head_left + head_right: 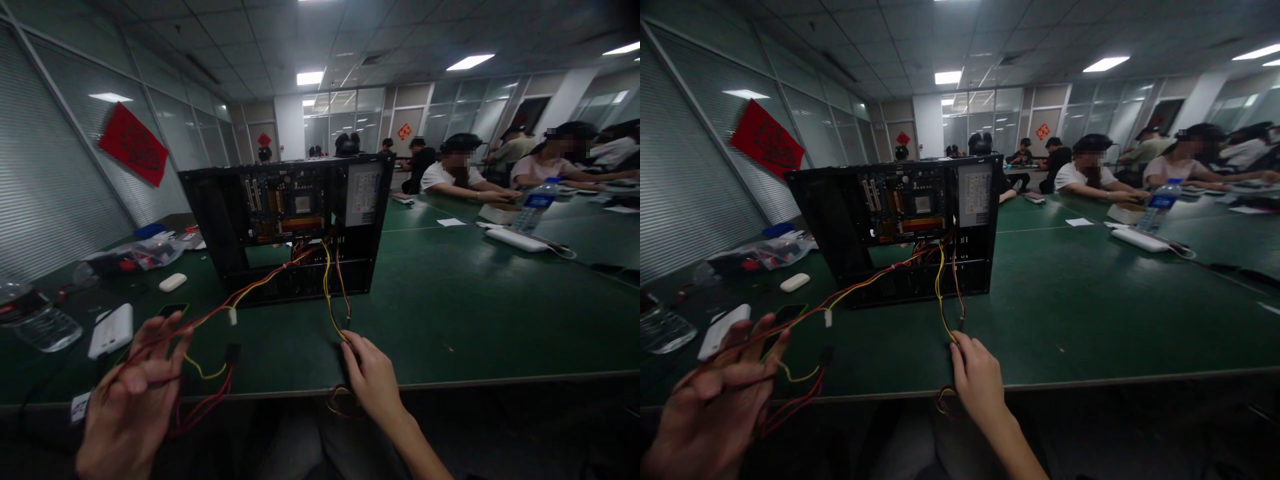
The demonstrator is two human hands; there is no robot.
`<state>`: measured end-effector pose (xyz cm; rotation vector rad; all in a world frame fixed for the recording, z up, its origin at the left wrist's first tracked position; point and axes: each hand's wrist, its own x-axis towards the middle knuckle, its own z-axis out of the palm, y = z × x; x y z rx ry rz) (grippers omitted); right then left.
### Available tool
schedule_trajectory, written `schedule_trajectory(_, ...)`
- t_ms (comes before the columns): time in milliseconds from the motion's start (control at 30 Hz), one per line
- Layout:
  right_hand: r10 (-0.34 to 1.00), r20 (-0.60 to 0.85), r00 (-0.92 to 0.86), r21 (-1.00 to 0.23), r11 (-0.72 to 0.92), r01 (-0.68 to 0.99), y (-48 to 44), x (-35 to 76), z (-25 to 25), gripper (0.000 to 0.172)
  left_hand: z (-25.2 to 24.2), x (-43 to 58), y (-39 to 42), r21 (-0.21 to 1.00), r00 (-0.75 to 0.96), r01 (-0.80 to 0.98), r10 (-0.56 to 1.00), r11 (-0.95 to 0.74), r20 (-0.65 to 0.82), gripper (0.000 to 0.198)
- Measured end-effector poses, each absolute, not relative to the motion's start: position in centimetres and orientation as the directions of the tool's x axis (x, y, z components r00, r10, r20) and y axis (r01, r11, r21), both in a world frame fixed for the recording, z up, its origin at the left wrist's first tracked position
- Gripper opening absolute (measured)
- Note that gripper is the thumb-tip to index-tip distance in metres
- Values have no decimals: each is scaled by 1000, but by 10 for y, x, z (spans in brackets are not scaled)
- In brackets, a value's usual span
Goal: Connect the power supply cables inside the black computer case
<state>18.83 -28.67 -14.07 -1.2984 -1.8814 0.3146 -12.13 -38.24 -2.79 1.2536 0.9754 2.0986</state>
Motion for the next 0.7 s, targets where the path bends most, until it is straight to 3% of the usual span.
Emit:
schedule_trajectory(133, 860, 492, -132, -586, 440, 680, -287, 188, -141, 31, 18, -77, -329, 575, -479, -436, 719, -692, 503, 15)
schedule_trajectory(267, 847, 521, -105, -564, 435, 702, -290, 188, -142, 32, 52, -65, -292, 430, -447, -588, 718, -685, 533, 15)
schedule_trajectory(333, 841, 532, -100, -556, 435, 709, -290, 187, -144, 32, 62, -65, -283, 440, -375, -657, 771, -613, 514, 12)
schedule_trajectory(433, 833, 544, -102, -544, 442, 713, -289, 187, -147, 32, 66, -67, -275, 552, -230, -654, 832, -516, 505, 16)
schedule_trajectory(533, 830, 548, -107, -538, 447, 715, -289, 188, -148, 31, 63, -75, -263, 703, -146, -447, 820, -553, 553, 39)
schedule_trajectory(600, 828, 550, -111, -530, 448, 720, -289, 188, -148, 31, 60, -84, -250, 757, -123, -171, 776, -630, 618, 58)
schedule_trajectory(633, 826, 553, -112, -524, 449, 724, -289, 187, -148, 31, 60, -90, -242, 742, -115, 9, 736, -671, 667, 65)
schedule_trajectory(700, 820, 561, -113, -507, 449, 736, -289, 187, -148, 31, 64, -99, -225, 600, -89, 392, 621, -697, 779, 68)
